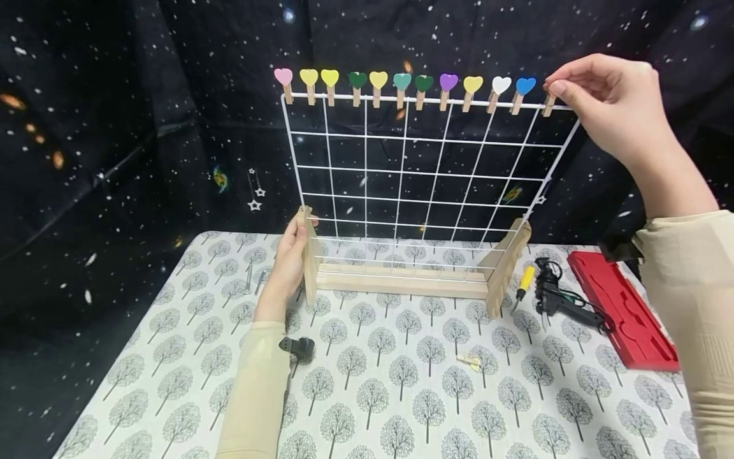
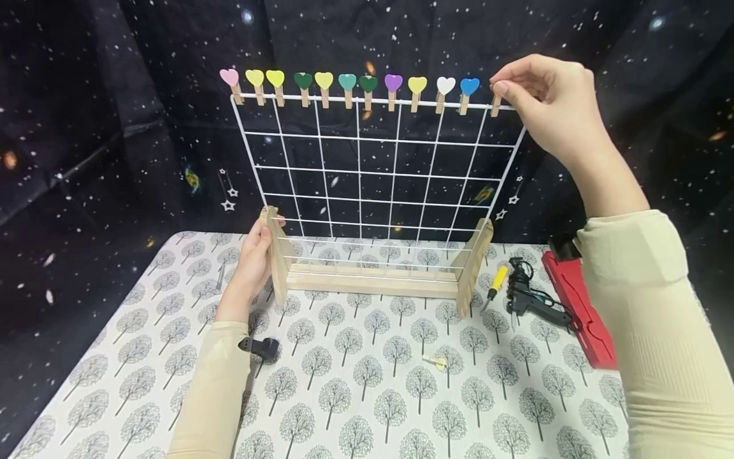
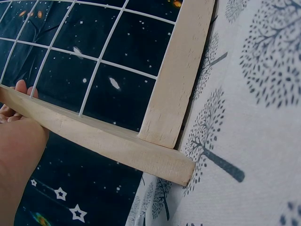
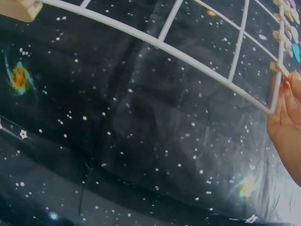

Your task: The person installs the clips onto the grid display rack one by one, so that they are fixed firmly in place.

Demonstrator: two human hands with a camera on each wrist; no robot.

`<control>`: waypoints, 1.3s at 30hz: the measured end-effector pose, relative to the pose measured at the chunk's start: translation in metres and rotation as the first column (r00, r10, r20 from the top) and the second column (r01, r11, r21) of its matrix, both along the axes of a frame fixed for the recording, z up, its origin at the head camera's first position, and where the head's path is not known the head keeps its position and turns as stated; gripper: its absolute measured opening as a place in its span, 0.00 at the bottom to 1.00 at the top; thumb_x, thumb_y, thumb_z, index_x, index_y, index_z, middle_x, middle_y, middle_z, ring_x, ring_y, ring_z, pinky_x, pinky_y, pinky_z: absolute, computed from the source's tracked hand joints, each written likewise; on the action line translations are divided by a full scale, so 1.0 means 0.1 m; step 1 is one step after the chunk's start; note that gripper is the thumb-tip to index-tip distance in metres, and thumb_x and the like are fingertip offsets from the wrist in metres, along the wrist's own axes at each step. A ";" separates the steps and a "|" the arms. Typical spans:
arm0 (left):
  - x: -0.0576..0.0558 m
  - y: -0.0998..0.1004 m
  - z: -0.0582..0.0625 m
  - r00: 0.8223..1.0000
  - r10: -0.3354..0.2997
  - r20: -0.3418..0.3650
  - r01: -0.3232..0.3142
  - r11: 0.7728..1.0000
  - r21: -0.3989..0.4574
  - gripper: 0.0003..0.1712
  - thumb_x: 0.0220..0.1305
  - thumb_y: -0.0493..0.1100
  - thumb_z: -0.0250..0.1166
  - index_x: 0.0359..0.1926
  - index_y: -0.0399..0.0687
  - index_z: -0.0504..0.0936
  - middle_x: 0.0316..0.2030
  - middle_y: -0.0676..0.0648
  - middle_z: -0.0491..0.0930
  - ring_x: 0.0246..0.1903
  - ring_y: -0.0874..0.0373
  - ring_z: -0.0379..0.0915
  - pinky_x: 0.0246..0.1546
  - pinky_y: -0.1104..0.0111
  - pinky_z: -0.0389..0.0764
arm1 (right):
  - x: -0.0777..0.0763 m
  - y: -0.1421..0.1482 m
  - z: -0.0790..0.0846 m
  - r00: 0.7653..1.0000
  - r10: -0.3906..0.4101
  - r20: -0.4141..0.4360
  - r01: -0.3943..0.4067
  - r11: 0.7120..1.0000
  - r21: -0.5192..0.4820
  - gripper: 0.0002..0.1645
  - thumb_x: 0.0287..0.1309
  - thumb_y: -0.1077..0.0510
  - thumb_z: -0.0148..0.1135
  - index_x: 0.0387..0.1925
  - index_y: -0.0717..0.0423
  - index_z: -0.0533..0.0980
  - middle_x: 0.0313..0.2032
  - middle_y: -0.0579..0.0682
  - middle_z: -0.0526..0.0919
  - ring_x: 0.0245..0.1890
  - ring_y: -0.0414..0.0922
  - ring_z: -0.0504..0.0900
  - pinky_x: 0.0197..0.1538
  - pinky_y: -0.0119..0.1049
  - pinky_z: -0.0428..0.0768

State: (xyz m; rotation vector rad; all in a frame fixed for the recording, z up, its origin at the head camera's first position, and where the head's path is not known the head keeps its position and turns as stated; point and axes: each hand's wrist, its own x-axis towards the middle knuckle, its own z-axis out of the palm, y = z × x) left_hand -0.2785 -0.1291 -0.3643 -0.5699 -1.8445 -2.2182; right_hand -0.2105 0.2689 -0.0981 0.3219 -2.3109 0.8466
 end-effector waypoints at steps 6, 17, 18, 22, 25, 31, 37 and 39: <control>0.02 -0.01 0.04 1.000 0.000 0.011 0.000 1.000 -0.008 0.28 0.62 0.54 0.40 0.62 0.49 0.57 0.56 0.41 0.60 0.60 0.55 0.53 0.62 0.57 0.50 | 0.00 -0.05 -0.07 0.998 0.004 -0.062 -0.005 1.000 -0.025 0.15 0.54 0.50 0.54 0.44 0.46 0.76 0.38 0.35 0.79 0.33 0.31 0.72 0.36 0.19 0.68; 0.15 0.03 0.14 1.000 0.004 0.022 -0.003 0.999 -0.051 0.26 0.65 0.51 0.37 0.62 0.48 0.57 0.57 0.42 0.60 0.61 0.54 0.50 0.62 0.58 0.49 | 0.16 -0.06 -0.26 0.962 -0.017 -0.271 0.026 0.999 0.032 0.27 0.49 0.57 0.61 0.53 0.43 0.68 0.52 0.40 0.71 0.51 0.31 0.68 0.55 0.22 0.64; 0.15 0.03 0.13 1.000 0.002 0.019 -0.001 0.999 -0.048 0.26 0.65 0.51 0.37 0.62 0.47 0.56 0.57 0.41 0.60 0.61 0.54 0.50 0.62 0.58 0.49 | 0.21 -0.09 -0.29 0.947 -0.012 -0.320 0.021 0.999 0.025 0.26 0.48 0.58 0.62 0.51 0.46 0.71 0.51 0.41 0.72 0.50 0.32 0.69 0.53 0.22 0.65; 0.09 0.01 0.08 1.000 0.003 0.016 -0.002 0.999 -0.034 0.27 0.64 0.52 0.38 0.62 0.48 0.57 0.56 0.43 0.61 0.60 0.54 0.51 0.62 0.57 0.50 | 0.42 -0.22 -0.54 0.874 0.082 -0.479 -0.077 0.997 0.030 0.19 0.41 0.68 0.63 0.41 0.61 0.76 0.42 0.51 0.78 0.43 0.37 0.73 0.45 0.24 0.69; 0.04 -0.01 0.05 1.000 -0.002 0.005 0.002 1.000 -0.017 0.28 0.63 0.54 0.40 0.62 0.51 0.57 0.56 0.43 0.61 0.60 0.55 0.51 0.62 0.58 0.50 | 0.50 -0.22 -0.89 0.853 0.208 -0.479 -0.180 0.978 0.104 0.18 0.38 0.71 0.64 0.38 0.65 0.77 0.38 0.57 0.79 0.41 0.39 0.75 0.44 0.25 0.70; -0.01 -0.01 0.02 1.000 -0.009 -0.010 0.009 1.000 -0.009 0.31 0.60 0.58 0.42 0.62 0.53 0.57 0.56 0.42 0.60 0.59 0.55 0.53 0.62 0.58 0.51 | 0.57 -0.05 -1.83 0.890 0.399 -0.223 -0.338 0.903 0.267 0.23 0.38 0.68 0.62 0.43 0.63 0.75 0.41 0.56 0.78 0.47 0.38 0.72 0.53 0.23 0.67; 0.03 -0.01 0.02 1.000 0.002 0.002 -0.002 1.000 -0.018 0.30 0.62 0.56 0.40 0.63 0.52 0.55 0.55 0.44 0.61 0.60 0.54 0.52 0.62 0.59 0.50 | 0.80 -0.04 -2.70 0.908 0.389 0.153 -0.417 0.820 0.393 0.26 0.41 0.57 0.65 0.47 0.56 0.72 0.46 0.49 0.75 0.47 0.42 0.72 0.56 0.28 0.65; 0.05 -0.01 0.04 1.000 -0.003 0.011 0.003 1.000 -0.012 0.29 0.63 0.54 0.40 0.63 0.50 0.55 0.56 0.43 0.61 0.60 0.54 0.52 0.62 0.58 0.50 | 0.87 -0.03 -2.89 0.898 0.368 0.243 -0.440 0.785 0.436 0.29 0.42 0.51 0.65 0.49 0.53 0.70 0.48 0.46 0.74 0.47 0.44 0.72 0.54 0.35 0.69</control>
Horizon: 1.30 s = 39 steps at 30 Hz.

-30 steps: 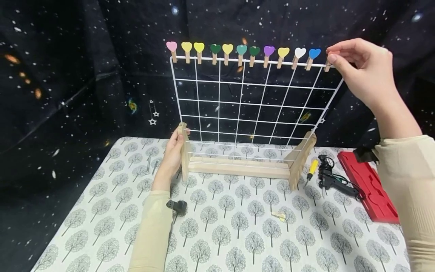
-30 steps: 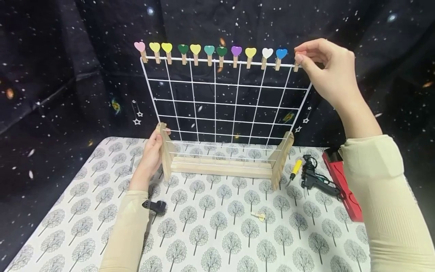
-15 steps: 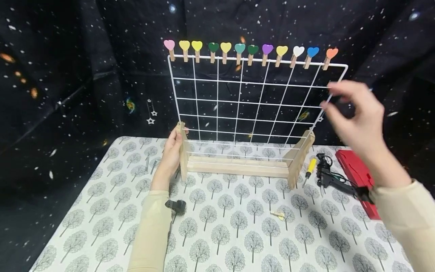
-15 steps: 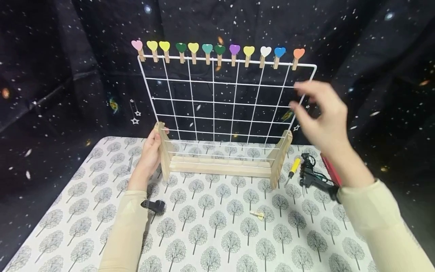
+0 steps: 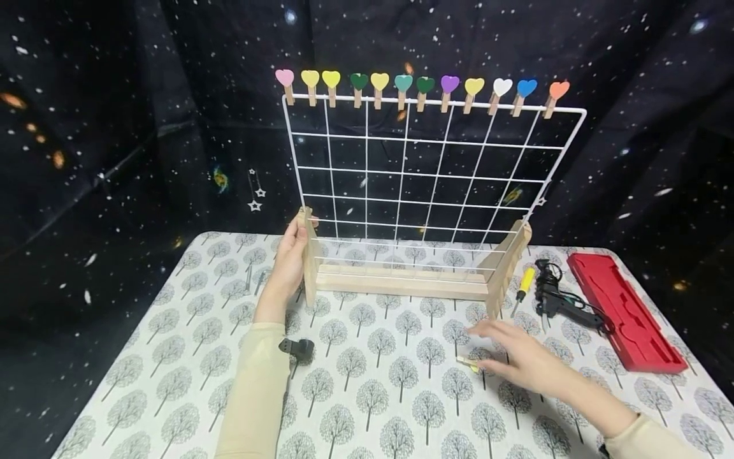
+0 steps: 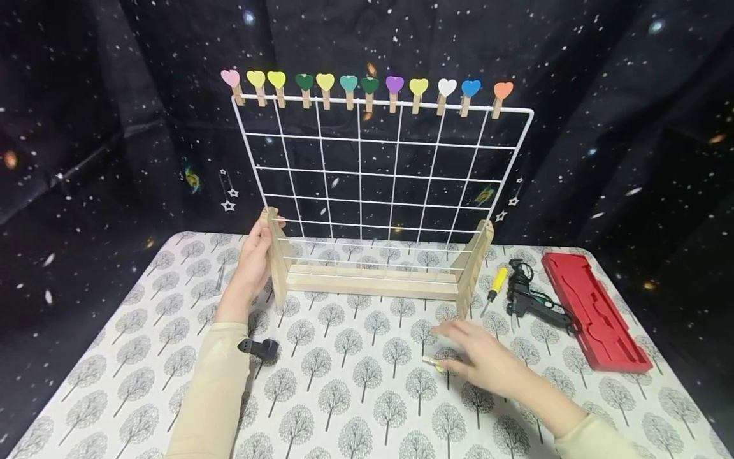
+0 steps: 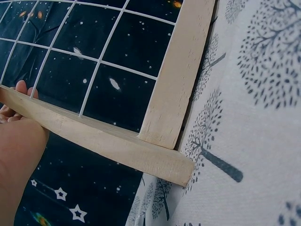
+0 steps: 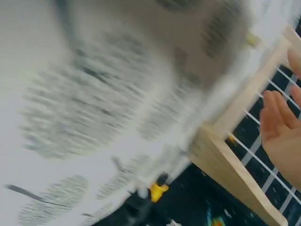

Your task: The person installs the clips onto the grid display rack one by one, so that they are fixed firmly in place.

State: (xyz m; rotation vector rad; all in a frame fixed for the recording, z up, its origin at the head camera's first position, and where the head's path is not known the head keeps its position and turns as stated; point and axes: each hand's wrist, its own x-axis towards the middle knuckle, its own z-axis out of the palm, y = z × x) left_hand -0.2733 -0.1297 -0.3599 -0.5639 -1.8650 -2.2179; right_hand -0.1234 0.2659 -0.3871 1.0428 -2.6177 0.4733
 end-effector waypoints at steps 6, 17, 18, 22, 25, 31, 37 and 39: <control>0.09 0.03 0.09 1.000 -0.011 0.015 0.011 1.000 -0.002 0.27 0.64 0.51 0.38 0.62 0.45 0.55 0.56 0.42 0.60 0.60 0.53 0.51 0.61 0.56 0.51 | 0.10 0.03 -0.28 0.996 -0.029 0.079 0.018 0.991 0.135 0.33 0.45 0.40 0.60 0.54 0.43 0.67 0.47 0.37 0.71 0.46 0.38 0.71 0.48 0.40 0.73; 0.00 0.01 0.03 1.000 -0.009 0.017 0.008 1.000 0.024 0.28 0.62 0.55 0.41 0.61 0.51 0.59 0.54 0.47 0.63 0.60 0.56 0.52 0.61 0.58 0.51 | 0.03 -0.03 -0.35 0.990 -0.028 0.137 0.019 0.997 0.071 0.23 0.46 0.45 0.61 0.46 0.45 0.71 0.37 0.35 0.72 0.38 0.33 0.71 0.41 0.34 0.74; -0.01 0.00 0.01 1.000 -0.006 0.015 0.005 1.000 0.023 0.29 0.61 0.56 0.42 0.61 0.51 0.59 0.54 0.47 0.64 0.60 0.56 0.53 0.62 0.59 0.51 | 0.03 -0.03 -0.36 0.988 -0.025 0.149 0.016 0.998 0.058 0.22 0.46 0.45 0.61 0.45 0.45 0.72 0.36 0.35 0.72 0.36 0.32 0.70 0.40 0.33 0.74; -0.04 0.00 -0.02 1.000 -0.003 0.010 0.003 1.000 0.021 0.31 0.60 0.57 0.42 0.61 0.48 0.58 0.54 0.46 0.64 0.60 0.56 0.52 0.62 0.59 0.50 | 0.02 -0.02 -0.37 0.982 0.021 0.187 -0.021 1.000 -0.003 0.18 0.46 0.50 0.62 0.41 0.46 0.72 0.31 0.35 0.71 0.31 0.30 0.69 0.34 0.28 0.73; -0.03 0.00 -0.01 1.000 -0.009 0.013 0.009 1.000 0.019 0.30 0.62 0.55 0.41 0.62 0.47 0.56 0.55 0.44 0.62 0.60 0.55 0.52 0.62 0.58 0.50 | 0.00 -0.01 -0.38 0.978 0.055 0.199 -0.049 0.998 -0.037 0.14 0.47 0.54 0.62 0.39 0.46 0.73 0.30 0.35 0.71 0.29 0.30 0.69 0.32 0.26 0.72; 0.04 0.02 0.07 1.000 -0.006 0.017 0.006 1.000 0.001 0.25 0.64 0.51 0.38 0.60 0.48 0.59 0.55 0.44 0.62 0.60 0.55 0.52 0.62 0.59 0.50 | -0.03 0.01 -0.36 0.994 0.070 0.086 -0.070 0.997 0.007 0.12 0.45 0.54 0.64 0.35 0.49 0.77 0.29 0.34 0.75 0.28 0.30 0.72 0.33 0.27 0.75; 0.10 0.03 0.12 1.000 -0.003 0.009 0.003 1.000 -0.001 0.25 0.64 0.51 0.38 0.59 0.47 0.61 0.55 0.45 0.61 0.61 0.53 0.50 0.61 0.57 0.50 | -0.08 0.02 -0.31 0.988 0.157 0.014 -0.157 0.988 0.007 0.12 0.42 0.59 0.65 0.35 0.50 0.79 0.30 0.38 0.79 0.28 0.31 0.76 0.33 0.21 0.75; 0.10 0.03 0.12 1.000 -0.001 0.010 0.001 1.000 -0.002 0.24 0.64 0.50 0.38 0.58 0.47 0.62 0.55 0.46 0.62 0.61 0.53 0.50 0.61 0.57 0.50 | -0.08 0.02 -0.29 0.984 0.176 -0.009 -0.176 0.984 0.011 0.13 0.42 0.61 0.64 0.35 0.52 0.79 0.29 0.38 0.79 0.26 0.30 0.74 0.32 0.19 0.73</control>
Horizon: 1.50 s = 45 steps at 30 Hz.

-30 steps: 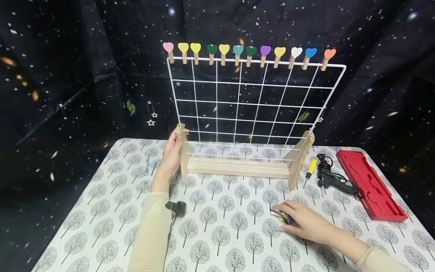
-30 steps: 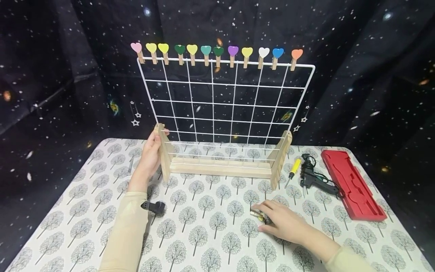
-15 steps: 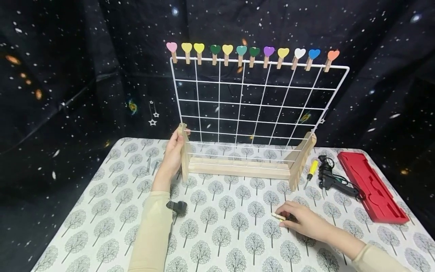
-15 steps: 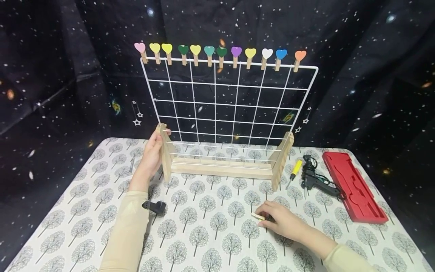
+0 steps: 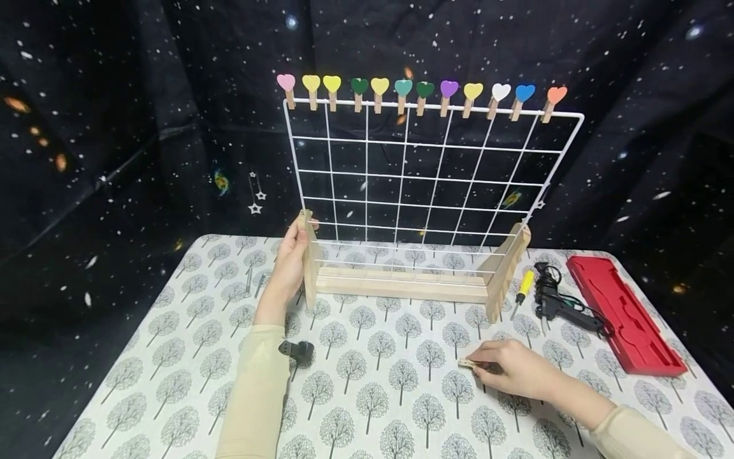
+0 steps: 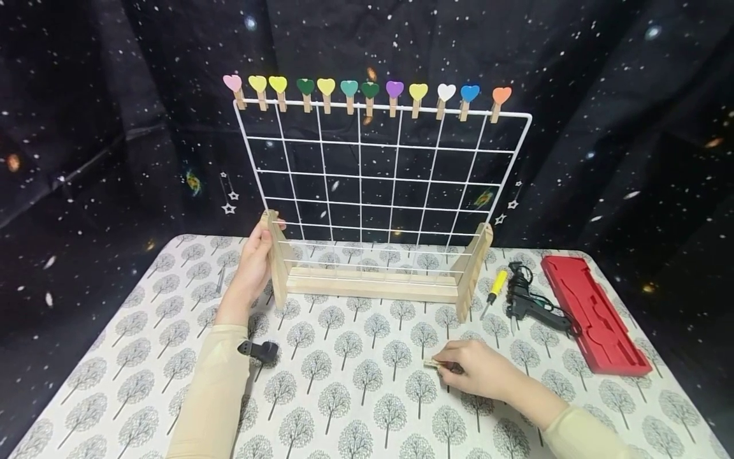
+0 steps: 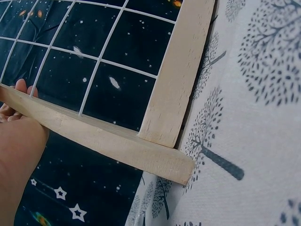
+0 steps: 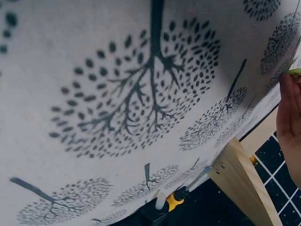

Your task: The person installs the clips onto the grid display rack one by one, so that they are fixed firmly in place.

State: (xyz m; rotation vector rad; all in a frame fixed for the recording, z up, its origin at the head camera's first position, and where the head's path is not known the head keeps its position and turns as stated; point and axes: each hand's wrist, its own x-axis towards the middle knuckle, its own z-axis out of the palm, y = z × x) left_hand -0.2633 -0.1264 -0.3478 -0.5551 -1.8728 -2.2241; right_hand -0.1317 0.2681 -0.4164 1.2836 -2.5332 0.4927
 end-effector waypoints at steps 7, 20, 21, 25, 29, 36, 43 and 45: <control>0.00 -0.01 -0.02 1.000 -0.001 0.001 0.001 1.000 -0.002 0.25 0.64 0.51 0.38 0.59 0.48 0.61 0.55 0.47 0.62 0.60 0.55 0.51 0.62 0.58 0.49 | 0.01 -0.01 0.09 0.994 -0.052 -0.098 0.054 0.998 0.019 0.14 0.44 0.63 0.61 0.37 0.57 0.78 0.31 0.40 0.75 0.25 0.28 0.70 0.30 0.15 0.71; -0.04 0.00 -0.02 1.000 0.004 0.004 -0.004 1.000 -0.003 0.26 0.64 0.51 0.38 0.61 0.48 0.58 0.55 0.43 0.62 0.61 0.54 0.51 0.62 0.59 0.50 | -0.12 0.04 0.87 0.968 -0.134 -0.212 0.067 0.953 -0.296 0.17 0.37 0.70 0.63 0.35 0.58 0.79 0.32 0.48 0.82 0.29 0.36 0.79 0.34 0.18 0.74; -0.06 -0.01 -0.04 1.000 0.004 0.007 -0.004 1.000 -0.001 0.26 0.64 0.51 0.38 0.61 0.48 0.58 0.55 0.43 0.62 0.60 0.55 0.51 0.62 0.59 0.50 | -0.13 0.05 0.98 0.965 -0.144 -0.217 0.067 0.942 -0.328 0.17 0.36 0.71 0.64 0.35 0.58 0.79 0.32 0.48 0.82 0.31 0.35 0.79 0.35 0.18 0.74; -0.11 -0.02 -0.09 1.000 0.009 0.006 -0.009 1.000 0.006 0.27 0.63 0.53 0.39 0.61 0.50 0.59 0.55 0.45 0.63 0.60 0.57 0.52 0.62 0.59 0.50 | -0.08 0.02 1.49 0.960 -0.232 -0.155 0.141 0.883 -0.448 0.16 0.38 0.74 0.62 0.33 0.61 0.79 0.33 0.53 0.81 0.34 0.34 0.77 0.38 0.19 0.73; -0.14 -0.03 -0.14 1.000 0.015 0.004 -0.015 1.000 0.009 0.29 0.61 0.57 0.41 0.61 0.51 0.59 0.55 0.47 0.64 0.60 0.57 0.52 0.62 0.60 0.50 | -0.06 -0.01 1.94 0.955 -0.296 -0.027 0.225 0.778 -0.587 0.12 0.43 0.75 0.59 0.35 0.69 0.77 0.32 0.54 0.81 0.31 0.36 0.77 0.30 0.20 0.73; -0.11 -0.04 -0.13 1.000 0.006 0.015 -0.006 1.000 0.006 0.28 0.61 0.55 0.41 0.60 0.49 0.61 0.56 0.47 0.62 0.60 0.57 0.51 0.61 0.58 0.50 | -0.30 0.14 2.57 0.956 -0.257 0.139 0.252 0.480 -0.841 0.15 0.41 0.71 0.63 0.36 0.72 0.76 0.25 0.47 0.83 0.19 0.36 0.77 0.19 0.21 0.69; -0.01 -0.01 -0.02 1.000 -0.001 0.001 0.001 1.000 -0.005 0.25 0.64 0.51 0.39 0.59 0.46 0.61 0.57 0.43 0.60 0.60 0.53 0.51 0.61 0.55 0.50 | -0.51 0.18 3.03 0.975 -0.190 0.118 0.186 0.394 -0.900 0.16 0.47 0.65 0.60 0.40 0.70 0.75 0.29 0.49 0.81 0.25 0.38 0.74 0.27 0.22 0.67; -0.01 -0.01 -0.01 1.000 -0.002 -0.005 0.002 1.000 -0.006 0.25 0.64 0.50 0.39 0.59 0.45 0.60 0.57 0.41 0.60 0.60 0.53 0.51 0.61 0.55 0.50 | -0.55 0.19 3.12 0.938 -0.313 0.146 0.279 0.437 -0.855 0.17 0.48 0.61 0.60 0.43 0.63 0.76 0.31 0.44 0.81 0.28 0.36 0.74 0.30 0.20 0.67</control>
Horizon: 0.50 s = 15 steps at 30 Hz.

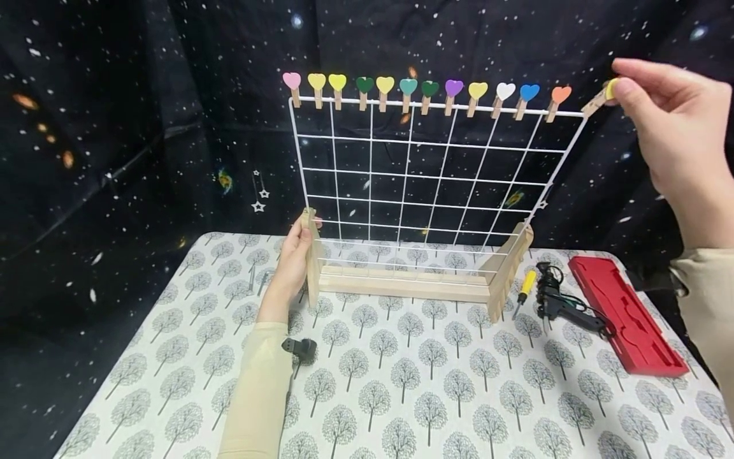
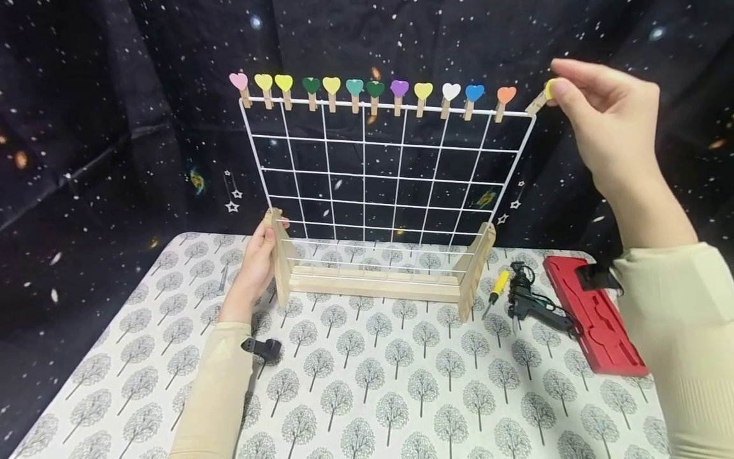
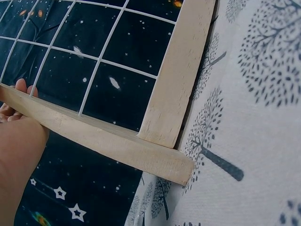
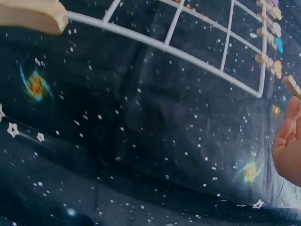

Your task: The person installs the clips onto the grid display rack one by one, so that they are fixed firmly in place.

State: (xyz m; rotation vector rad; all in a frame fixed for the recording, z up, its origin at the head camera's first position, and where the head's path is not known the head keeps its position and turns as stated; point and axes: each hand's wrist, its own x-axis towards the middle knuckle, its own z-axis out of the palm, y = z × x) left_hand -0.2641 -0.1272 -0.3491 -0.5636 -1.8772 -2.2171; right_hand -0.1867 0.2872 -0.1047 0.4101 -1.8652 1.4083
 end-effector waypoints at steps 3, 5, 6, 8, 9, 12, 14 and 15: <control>-0.02 -0.01 -0.02 1.000 0.000 0.001 0.000 1.000 0.005 0.25 0.64 0.50 0.39 0.60 0.46 0.60 0.57 0.41 0.60 0.60 0.53 0.52 0.61 0.55 0.50 | -0.06 0.00 0.08 0.987 -0.156 0.047 0.149 0.980 0.129 0.17 0.48 0.57 0.60 0.43 0.54 0.77 0.35 0.38 0.80 0.32 0.33 0.75 0.36 0.18 0.68; -0.05 -0.02 -0.05 1.000 0.001 0.006 -0.001 1.000 0.012 0.25 0.64 0.51 0.39 0.60 0.48 0.60 0.57 0.42 0.60 0.59 0.53 0.52 0.60 0.55 0.51 | -0.10 0.00 0.10 0.979 -0.197 0.046 0.187 0.968 0.167 0.17 0.47 0.55 0.60 0.42 0.53 0.78 0.35 0.37 0.80 0.32 0.31 0.76 0.36 0.18 0.68; -0.07 -0.03 -0.07 1.000 -0.001 0.007 0.001 1.000 0.018 0.25 0.63 0.51 0.40 0.60 0.49 0.60 0.57 0.42 0.60 0.59 0.54 0.53 0.61 0.55 0.51 | -0.12 0.00 0.10 0.976 -0.212 0.040 0.202 0.963 0.181 0.16 0.47 0.55 0.61 0.42 0.53 0.78 0.34 0.36 0.81 0.31 0.31 0.76 0.34 0.18 0.68; -0.11 -0.03 -0.11 1.000 -0.004 0.002 0.004 1.000 0.026 0.26 0.63 0.53 0.41 0.59 0.49 0.61 0.57 0.43 0.61 0.59 0.54 0.53 0.60 0.55 0.51 | -0.15 0.01 0.10 0.968 -0.251 0.031 0.239 0.949 0.206 0.16 0.47 0.54 0.61 0.40 0.52 0.79 0.33 0.34 0.80 0.29 0.30 0.75 0.33 0.18 0.67; -0.12 -0.04 -0.13 1.000 -0.005 0.000 0.005 1.000 0.027 0.26 0.62 0.53 0.41 0.59 0.50 0.61 0.57 0.43 0.61 0.59 0.54 0.53 0.60 0.55 0.51 | -0.16 0.02 0.10 0.965 -0.261 0.025 0.250 0.946 0.205 0.15 0.47 0.54 0.61 0.40 0.52 0.79 0.31 0.33 0.80 0.28 0.30 0.75 0.31 0.19 0.66; -0.14 -0.03 -0.15 1.000 -0.003 -0.012 0.004 1.000 0.021 0.28 0.61 0.56 0.42 0.60 0.51 0.61 0.56 0.43 0.61 0.59 0.54 0.53 0.61 0.56 0.51 | -0.17 0.03 0.09 0.960 -0.280 0.007 0.273 0.939 0.211 0.14 0.46 0.55 0.62 0.37 0.53 0.80 0.29 0.32 0.81 0.25 0.30 0.74 0.29 0.20 0.65; -0.15 -0.03 -0.15 1.000 0.007 -0.018 -0.006 1.000 0.015 0.28 0.60 0.56 0.42 0.58 0.50 0.62 0.56 0.44 0.62 0.59 0.55 0.53 0.61 0.57 0.51 | -0.17 0.04 0.09 0.955 -0.297 0.011 0.285 0.926 0.249 0.14 0.46 0.54 0.61 0.37 0.52 0.80 0.30 0.31 0.81 0.25 0.30 0.73 0.29 0.19 0.66; -0.15 -0.04 -0.15 1.000 0.009 -0.020 -0.009 1.000 0.016 0.28 0.61 0.56 0.42 0.58 0.50 0.62 0.56 0.44 0.62 0.59 0.55 0.53 0.61 0.57 0.51 | -0.17 0.04 0.09 0.952 -0.305 0.016 0.290 0.918 0.271 0.14 0.47 0.53 0.60 0.38 0.51 0.80 0.31 0.31 0.81 0.25 0.30 0.73 0.29 0.18 0.66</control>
